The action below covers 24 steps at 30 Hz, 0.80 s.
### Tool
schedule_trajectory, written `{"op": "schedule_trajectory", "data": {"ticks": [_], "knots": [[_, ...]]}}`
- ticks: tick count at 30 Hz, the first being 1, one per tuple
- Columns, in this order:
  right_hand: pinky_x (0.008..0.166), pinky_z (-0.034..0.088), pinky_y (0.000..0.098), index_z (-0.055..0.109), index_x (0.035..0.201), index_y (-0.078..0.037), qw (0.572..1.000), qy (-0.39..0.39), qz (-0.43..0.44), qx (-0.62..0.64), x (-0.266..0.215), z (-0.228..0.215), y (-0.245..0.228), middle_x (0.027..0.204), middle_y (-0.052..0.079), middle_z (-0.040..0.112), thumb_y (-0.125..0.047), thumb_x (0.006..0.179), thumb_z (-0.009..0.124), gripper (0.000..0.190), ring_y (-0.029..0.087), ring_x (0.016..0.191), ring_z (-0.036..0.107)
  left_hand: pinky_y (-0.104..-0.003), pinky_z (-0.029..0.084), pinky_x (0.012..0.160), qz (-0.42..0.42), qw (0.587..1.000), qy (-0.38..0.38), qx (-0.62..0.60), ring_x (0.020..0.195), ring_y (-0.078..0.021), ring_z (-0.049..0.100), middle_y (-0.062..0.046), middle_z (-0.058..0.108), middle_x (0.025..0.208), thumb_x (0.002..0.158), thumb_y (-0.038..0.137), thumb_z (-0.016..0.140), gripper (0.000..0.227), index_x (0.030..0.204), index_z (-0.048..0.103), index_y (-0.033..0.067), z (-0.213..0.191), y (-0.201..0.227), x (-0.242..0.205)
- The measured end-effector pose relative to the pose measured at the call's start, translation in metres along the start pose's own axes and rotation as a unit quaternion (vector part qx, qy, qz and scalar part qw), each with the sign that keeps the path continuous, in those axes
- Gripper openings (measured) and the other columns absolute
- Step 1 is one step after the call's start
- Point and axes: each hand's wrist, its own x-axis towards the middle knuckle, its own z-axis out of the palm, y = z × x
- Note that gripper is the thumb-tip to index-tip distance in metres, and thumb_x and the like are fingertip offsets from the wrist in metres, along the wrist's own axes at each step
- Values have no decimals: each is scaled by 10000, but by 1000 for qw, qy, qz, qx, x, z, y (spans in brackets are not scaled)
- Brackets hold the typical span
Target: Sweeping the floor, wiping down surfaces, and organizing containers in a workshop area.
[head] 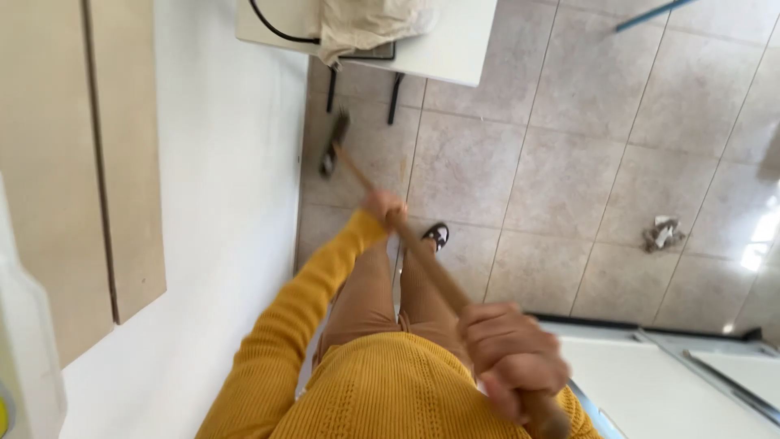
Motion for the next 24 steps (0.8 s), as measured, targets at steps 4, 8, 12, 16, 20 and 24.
{"op": "schedule_trajectory", "data": {"ticks": [4,8,12,16,20,24], "knots": [[491,471,399,412,676,-118,993,111,-38,-22,-46,-22,53,562,2,487,-43,937,526,294,153,468,453,-420,519,572,-75,993,-93,4,617,-299,645,-104,643,652,775,127,712,138,649,659,152,0,-26,53],[512,365,378,389,689,-94,985,159,69,-12,-39,-42,56,556,10,413,-63,999,511,334,149,472,332,-422,542,598,-57,990,-128,9,673,-314,672,-108,686,717,757,133,695,92,673,699,170,70,-66,64],[511,331,354,409,699,-86,975,187,118,10,-58,-78,12,562,-6,374,-66,1022,500,335,123,436,274,-426,553,644,-54,991,-118,9,732,-330,680,-100,701,719,733,208,731,84,655,707,187,110,-3,39],[452,371,345,401,673,-113,983,164,76,-21,-70,-94,-25,509,-18,408,-56,972,525,328,107,420,335,-406,567,671,-34,981,-192,17,740,-294,698,-63,721,736,763,219,706,94,671,704,199,95,49,35],[439,499,369,400,695,-103,986,162,17,-23,-70,-91,-39,504,-4,484,-86,971,532,306,106,413,456,-422,562,666,16,966,-248,65,745,-294,702,-57,724,747,768,264,726,93,700,704,206,96,61,52],[508,362,358,335,705,-98,972,193,127,-51,-96,-86,-10,576,3,395,-67,976,532,336,145,470,343,-438,557,660,48,952,-285,97,750,-295,705,-51,727,758,774,309,747,114,729,704,214,135,17,31]]}}
